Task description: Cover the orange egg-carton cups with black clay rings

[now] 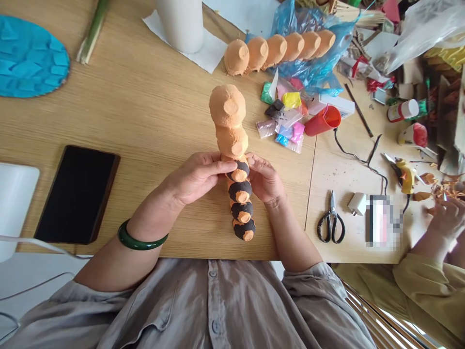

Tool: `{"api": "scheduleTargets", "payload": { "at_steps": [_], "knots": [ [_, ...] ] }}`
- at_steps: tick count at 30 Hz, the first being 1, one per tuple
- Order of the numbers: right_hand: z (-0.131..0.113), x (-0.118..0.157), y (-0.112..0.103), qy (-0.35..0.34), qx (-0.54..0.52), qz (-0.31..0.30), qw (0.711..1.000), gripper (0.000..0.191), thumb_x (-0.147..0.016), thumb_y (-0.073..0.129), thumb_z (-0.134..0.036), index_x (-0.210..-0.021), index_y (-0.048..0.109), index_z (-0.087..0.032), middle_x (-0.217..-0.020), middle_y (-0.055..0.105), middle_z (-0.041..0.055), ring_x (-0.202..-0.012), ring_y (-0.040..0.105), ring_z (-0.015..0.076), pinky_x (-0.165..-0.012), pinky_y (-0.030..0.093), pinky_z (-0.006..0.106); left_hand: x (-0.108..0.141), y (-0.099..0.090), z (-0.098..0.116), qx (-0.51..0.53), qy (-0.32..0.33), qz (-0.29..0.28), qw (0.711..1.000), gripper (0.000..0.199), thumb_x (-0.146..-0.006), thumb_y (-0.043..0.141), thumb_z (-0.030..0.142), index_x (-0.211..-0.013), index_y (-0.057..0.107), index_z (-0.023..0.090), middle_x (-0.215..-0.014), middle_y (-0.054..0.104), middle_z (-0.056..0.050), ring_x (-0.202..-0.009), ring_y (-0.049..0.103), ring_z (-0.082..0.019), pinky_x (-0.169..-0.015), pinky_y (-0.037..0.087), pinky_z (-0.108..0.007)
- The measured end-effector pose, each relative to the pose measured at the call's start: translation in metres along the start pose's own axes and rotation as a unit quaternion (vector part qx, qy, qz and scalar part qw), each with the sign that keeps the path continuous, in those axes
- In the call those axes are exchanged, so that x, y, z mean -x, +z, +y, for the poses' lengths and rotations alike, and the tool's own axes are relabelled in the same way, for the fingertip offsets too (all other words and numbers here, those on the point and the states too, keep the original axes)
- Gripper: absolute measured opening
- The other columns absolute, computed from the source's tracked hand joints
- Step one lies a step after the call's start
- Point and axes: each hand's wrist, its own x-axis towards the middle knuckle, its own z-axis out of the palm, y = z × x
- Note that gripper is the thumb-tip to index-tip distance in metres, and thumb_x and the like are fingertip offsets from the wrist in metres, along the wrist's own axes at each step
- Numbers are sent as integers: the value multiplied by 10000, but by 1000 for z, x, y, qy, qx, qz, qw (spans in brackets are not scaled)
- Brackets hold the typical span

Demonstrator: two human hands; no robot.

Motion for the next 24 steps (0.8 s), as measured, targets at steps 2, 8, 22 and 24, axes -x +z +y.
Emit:
{"api": "scheduleTargets", "payload": {
  "at_steps": [2, 8, 22, 24],
  "knots": [
    [0, 0, -1, -1, -2, 4, 1000, 466, -675, 1002, -536, -811, 692, -216, -697, 606, -42, -609, 511, 111, -564, 424, 254, 0, -1, 1, 5, 3, -9, 1000, 345, -793, 1027, 489, -863, 890, 181, -912, 816, -76, -928, 709, -245, -901, 542, -364],
    [2, 0, -6, -7, -3, 14, 1000, 413, -741, 965, -515, -881, 699, -232, -748, 609, -39, -658, 526, 133, -609, 460, 273, -1, -1, 1, 17, 15, -43, 999, 275, -813, 1013, 429, -922, 905, 201, -938, 835, -65, -960, 717, -248, -994, 519, -367],
    [-1, 0, -3, 48, -67, 37, 996, 196, -864, 840, -357, -937, 710, -229, -838, 705, -25, -746, 617, 162, -728, 518, 297, -2, -4, 1, -13, 9, -65, 998, 306, -815, 997, 455, -977, 913, 210, -998, 838, -79, -977, 709, -231, -931, 539, -343],
    [0, 0, -4, 52, -66, 36, 996, 213, -853, 847, -365, -949, 715, -229, -838, 707, -24, -751, 619, 166, -745, 531, 303, -3, -4, 1, -7, 9, -60, 998, 291, -810, 1002, 447, -956, 912, 212, -995, 834, -73, -982, 715, -226, -925, 546, -334]
  ]
}}
